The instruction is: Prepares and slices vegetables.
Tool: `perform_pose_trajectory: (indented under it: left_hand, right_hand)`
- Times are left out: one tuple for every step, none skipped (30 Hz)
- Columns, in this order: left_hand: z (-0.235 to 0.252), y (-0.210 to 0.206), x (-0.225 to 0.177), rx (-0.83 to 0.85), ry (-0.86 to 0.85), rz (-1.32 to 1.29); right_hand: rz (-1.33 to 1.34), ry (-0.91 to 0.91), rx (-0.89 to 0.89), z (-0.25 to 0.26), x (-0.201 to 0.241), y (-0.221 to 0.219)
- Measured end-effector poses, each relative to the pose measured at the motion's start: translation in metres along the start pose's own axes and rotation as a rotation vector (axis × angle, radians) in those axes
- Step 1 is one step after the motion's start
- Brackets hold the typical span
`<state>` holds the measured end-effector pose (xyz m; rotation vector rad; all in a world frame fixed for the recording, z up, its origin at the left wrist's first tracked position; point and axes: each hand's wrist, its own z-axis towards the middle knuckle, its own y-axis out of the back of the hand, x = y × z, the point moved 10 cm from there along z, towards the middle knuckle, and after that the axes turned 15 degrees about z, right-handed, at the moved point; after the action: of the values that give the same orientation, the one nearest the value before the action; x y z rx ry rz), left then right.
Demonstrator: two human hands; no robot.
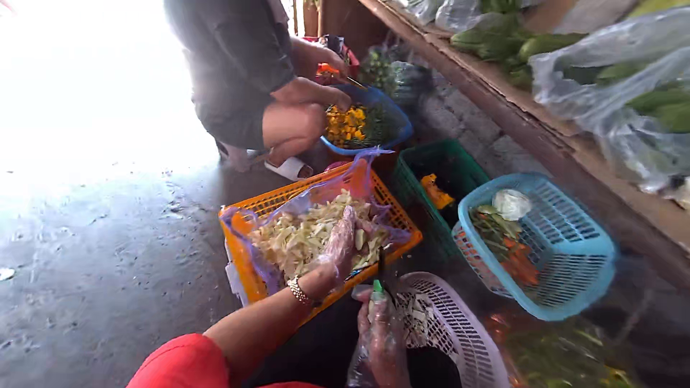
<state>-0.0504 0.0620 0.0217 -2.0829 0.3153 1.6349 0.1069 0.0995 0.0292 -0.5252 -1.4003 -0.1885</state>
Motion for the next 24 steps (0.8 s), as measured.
perform_pose_trajectory:
  left_hand:
    - [-0.005,0.002,-0.002,-0.017,-0.033,-0.047]
    - [-0.009,0.002,-0.003,-0.031,-0.052,-0.086]
    - [-0.013,0.003,-0.002,-0.037,-0.058,-0.116]
    - [-0.016,0.003,-0.001,-0.039,-0.059,-0.133]
    - [-0.017,0.004,0.000,-0.043,-0.062,-0.144]
    - [-0.019,0.006,0.001,-0.052,-0.061,-0.153]
    - [-0.020,0.007,0.002,-0.066,-0.053,-0.163]
    - [-0.021,0.008,0.001,-0.076,-0.045,-0.181]
    - [-0.022,0.008,0.000,-0.083,-0.039,-0.205]
    - [-0.023,0.008,-0.003,-0.080,-0.044,-0.228]
    - [-0.025,0.007,-0.005,-0.073,-0.050,-0.252]
    - [-0.027,0.006,-0.006,-0.063,-0.049,-0.276]
    - [-0.028,0.005,-0.007,-0.051,-0.054,-0.295]
    - [-0.029,0.003,-0.007,-0.039,-0.054,-0.312]
    - [-0.030,0.002,-0.005,-0.028,-0.046,-0.326]
    - [-0.031,0.001,-0.004,-0.019,-0.035,-0.331]
    - [-0.032,0.001,-0.003,-0.010,-0.026,-0.328]
    - [-0.034,0.000,-0.003,-0.003,-0.018,-0.323]
    - [-0.035,-0.001,-0.003,0.003,-0.008,-0.316]
    - [-0.036,-0.001,-0.002,0.001,-0.002,-0.308]
    - [-0.037,0.000,-0.003,-0.001,-0.009,-0.296]
    - [-0.037,0.000,-0.004,-0.004,-0.018,-0.284]
    - [-0.038,0.001,-0.005,-0.009,-0.041,-0.278]
    - [-0.038,0.001,-0.006,-0.021,-0.065,-0.271]
  right_hand:
    - [-0.033,0.006,0.004,0.003,0.001,-0.010]
    - [-0.067,0.007,-0.005,0.005,0.001,-0.015]
    - [-0.099,0.006,-0.022,0.007,0.001,-0.017]
    - [-0.129,-0.003,-0.040,0.008,0.002,-0.019]
    - [-0.157,-0.012,-0.052,0.009,0.003,-0.022]
    - [-0.181,-0.016,-0.059,0.009,0.003,-0.024]
    - [-0.195,-0.013,-0.064,0.009,0.004,-0.025]
    - [-0.208,-0.014,-0.065,0.009,0.004,-0.025]
    - [-0.221,-0.020,-0.064,0.009,0.003,-0.025]
    - [-0.233,-0.025,-0.061,0.009,0.003,-0.025]
    - [-0.242,-0.027,-0.059,0.008,0.004,-0.025]
    - [-0.248,-0.029,-0.056,0.007,0.003,-0.025]
    - [-0.254,-0.031,-0.055,0.006,0.003,-0.025]
    - [-0.269,-0.036,-0.054,0.005,0.003,-0.025]
    - [-0.286,-0.038,-0.051,0.004,0.004,-0.024]
    - [-0.312,-0.041,-0.045,0.004,0.004,-0.024]
    - [-0.337,-0.046,-0.043,0.003,0.004,-0.024]
    - [-0.353,-0.052,-0.040,0.003,0.005,-0.024]
    - [-0.364,-0.051,-0.040,0.003,0.005,-0.024]
    - [-0.382,-0.039,-0.046,0.002,0.006,-0.024]
    - [-0.402,-0.018,-0.052,0.001,0.007,-0.024]
    - [-0.420,0.005,-0.057,0.000,0.007,-0.024]
    - [-0.430,0.020,-0.058,0.000,0.007,-0.025]
    - [-0.433,0.027,-0.055,0.000,0.005,-0.024]
